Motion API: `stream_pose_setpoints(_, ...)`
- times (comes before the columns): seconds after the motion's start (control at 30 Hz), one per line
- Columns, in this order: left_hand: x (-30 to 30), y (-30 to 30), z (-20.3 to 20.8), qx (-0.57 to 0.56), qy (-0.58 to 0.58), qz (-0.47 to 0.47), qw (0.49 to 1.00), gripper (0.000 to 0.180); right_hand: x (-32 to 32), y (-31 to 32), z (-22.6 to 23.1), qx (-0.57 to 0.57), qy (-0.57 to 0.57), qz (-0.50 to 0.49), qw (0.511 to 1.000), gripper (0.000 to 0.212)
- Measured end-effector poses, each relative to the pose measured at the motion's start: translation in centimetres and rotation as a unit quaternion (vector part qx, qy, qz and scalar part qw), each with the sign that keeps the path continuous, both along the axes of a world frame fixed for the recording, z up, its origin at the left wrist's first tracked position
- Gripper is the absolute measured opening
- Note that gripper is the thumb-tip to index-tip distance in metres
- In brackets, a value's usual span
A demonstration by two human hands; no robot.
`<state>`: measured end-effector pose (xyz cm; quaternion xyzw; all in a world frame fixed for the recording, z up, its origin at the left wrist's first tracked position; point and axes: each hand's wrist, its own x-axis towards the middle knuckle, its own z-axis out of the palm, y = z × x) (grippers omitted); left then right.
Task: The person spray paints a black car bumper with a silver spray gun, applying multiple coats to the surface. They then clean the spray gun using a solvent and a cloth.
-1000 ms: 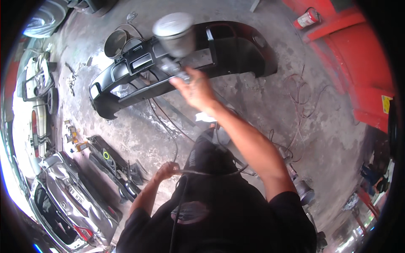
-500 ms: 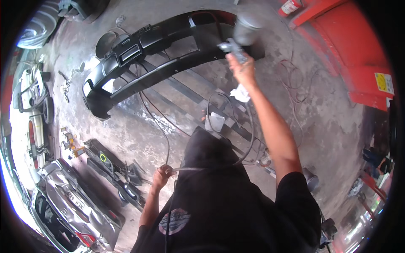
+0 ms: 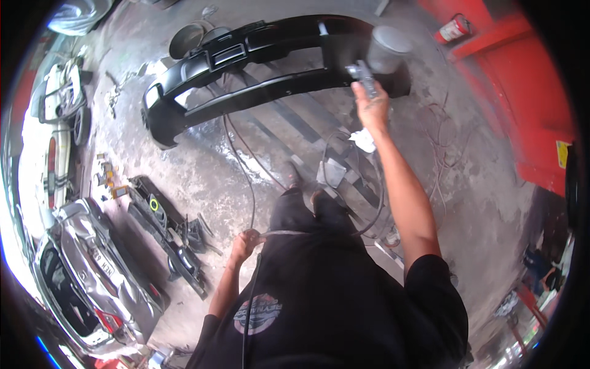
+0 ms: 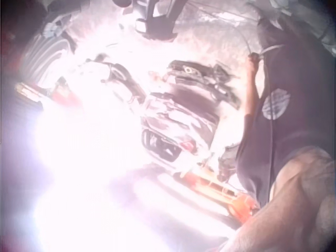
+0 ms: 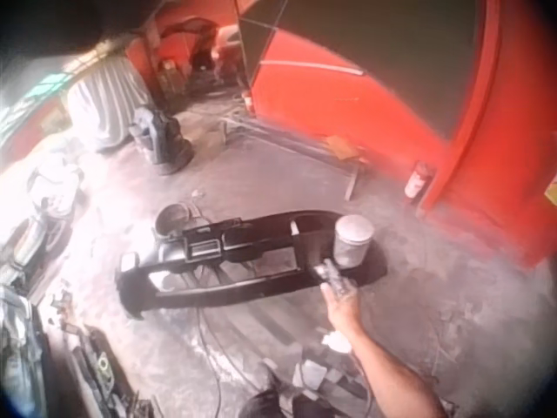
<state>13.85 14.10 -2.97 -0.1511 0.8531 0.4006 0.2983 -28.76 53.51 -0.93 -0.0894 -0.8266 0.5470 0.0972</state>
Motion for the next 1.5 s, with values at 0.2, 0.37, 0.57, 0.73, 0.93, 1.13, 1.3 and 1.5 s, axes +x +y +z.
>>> stream_pose_setpoints(0.2, 0.1, -1.7, -0.3, 0.019, -0.018, 0.006, 1.0, 0.037, 3.6, -16.1, 4.5, -0.114, 0.033, 0.198, 0.973, 0.031)
stream_pose_setpoints(0.37, 0.6, -3.9, -1.6, 0.136, 0.002, 0.026, 0.99, 0.032, 5.9, -19.6, 6.2, -0.236, -0.175, 0.381, 0.877, 0.031)
stream_pose_setpoints(0.57, -1.4, -5.6, -2.5, 0.109, 0.007, -0.001, 0.994, 0.04, 5.2, -11.3, -0.9, -0.114, -0.06, 0.147, 0.981, 0.032)
stream_pose_setpoints(0.73, -1.1, -6.9, -3.2, 0.117, 0.013, -0.005, 0.993, 0.039, 2.3, 0.1, -4.3, 0.063, -0.077, -0.025, 0.995, 0.038)
stream_pose_setpoints(0.93, -0.6, -7.8, -2.1, 0.088, 0.006, -0.013, 0.996, 0.038, 3.1, 1.4, -4.2, 0.159, -0.024, -0.154, 0.975, 0.041)
stream_pose_setpoints(1.13, 0.8, -9.1, -1.8, 0.067, 0.004, 0.027, 0.997, 0.039, 6.7, -11.9, -5.0, 0.071, -0.091, 0.054, 0.992, 0.057)
stream_pose_setpoints(1.3, -0.5, -9.3, 0.2, 0.048, -0.039, 0.021, 0.998, 0.038, 10.1, -23.8, -9.0, -0.035, -0.135, 0.223, 0.965, 0.068)
stream_pose_setpoints(1.5, 1.0, -9.9, 0.0, 0.048, -0.023, 0.031, 0.998, 0.035, 9.9, -23.2, -6.8, -0.118, -0.221, 0.298, 0.921, 0.069)
